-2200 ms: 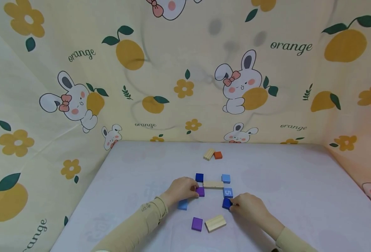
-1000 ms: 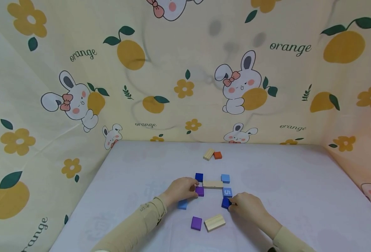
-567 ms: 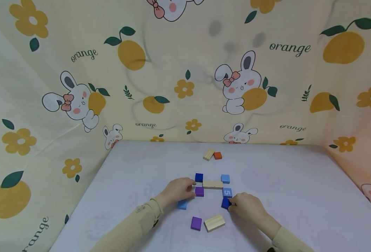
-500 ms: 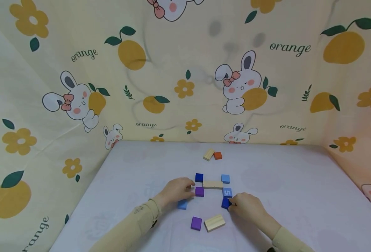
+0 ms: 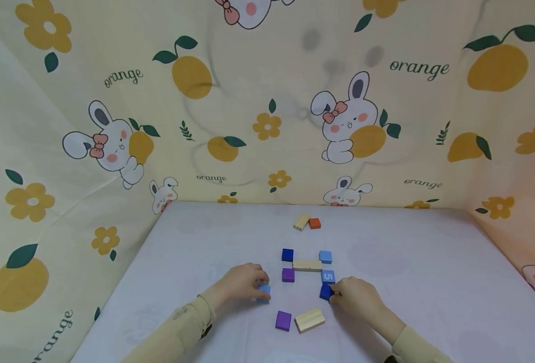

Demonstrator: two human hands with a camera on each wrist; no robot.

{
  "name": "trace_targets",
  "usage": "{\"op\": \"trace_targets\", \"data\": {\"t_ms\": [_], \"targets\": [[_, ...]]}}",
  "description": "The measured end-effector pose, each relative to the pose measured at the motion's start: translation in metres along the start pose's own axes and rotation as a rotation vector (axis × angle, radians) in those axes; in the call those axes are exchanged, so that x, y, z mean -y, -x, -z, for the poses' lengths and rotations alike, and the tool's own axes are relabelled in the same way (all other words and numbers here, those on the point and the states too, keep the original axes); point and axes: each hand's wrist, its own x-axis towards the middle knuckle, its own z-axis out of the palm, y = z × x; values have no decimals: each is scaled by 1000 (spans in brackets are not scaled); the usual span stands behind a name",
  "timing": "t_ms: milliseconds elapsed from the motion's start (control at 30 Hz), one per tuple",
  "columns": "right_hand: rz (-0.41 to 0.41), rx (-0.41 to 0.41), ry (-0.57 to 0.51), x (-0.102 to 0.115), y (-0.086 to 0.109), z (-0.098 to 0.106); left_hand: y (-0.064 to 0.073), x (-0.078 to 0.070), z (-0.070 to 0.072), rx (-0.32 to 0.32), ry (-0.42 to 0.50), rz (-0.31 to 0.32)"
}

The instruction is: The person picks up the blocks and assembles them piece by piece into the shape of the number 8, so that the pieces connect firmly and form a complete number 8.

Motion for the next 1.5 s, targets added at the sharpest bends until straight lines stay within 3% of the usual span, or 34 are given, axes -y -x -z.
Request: {"op": "trace_targets", "data": {"t_ms": [133,400,633,1000,1300,1500], "targets": [[-9,5,-4,-1,-1,1,5,2,-1,14,7,-15],[-5,11,-6,-2,-1,1,9,4,-5,-30,-25,-52],[-1,7,3,-3,-2,1,2,-2,-13,-45,-30,-38],[3,12,15,-3,-4,0,-14,-17,-22,-68,36,-24],[6,18,20,-3,-5,2,-13,-17,-17,-42,46,18],[4,26,16,-4,-6,3,-13,-14,-17,-34,44,13]]}}
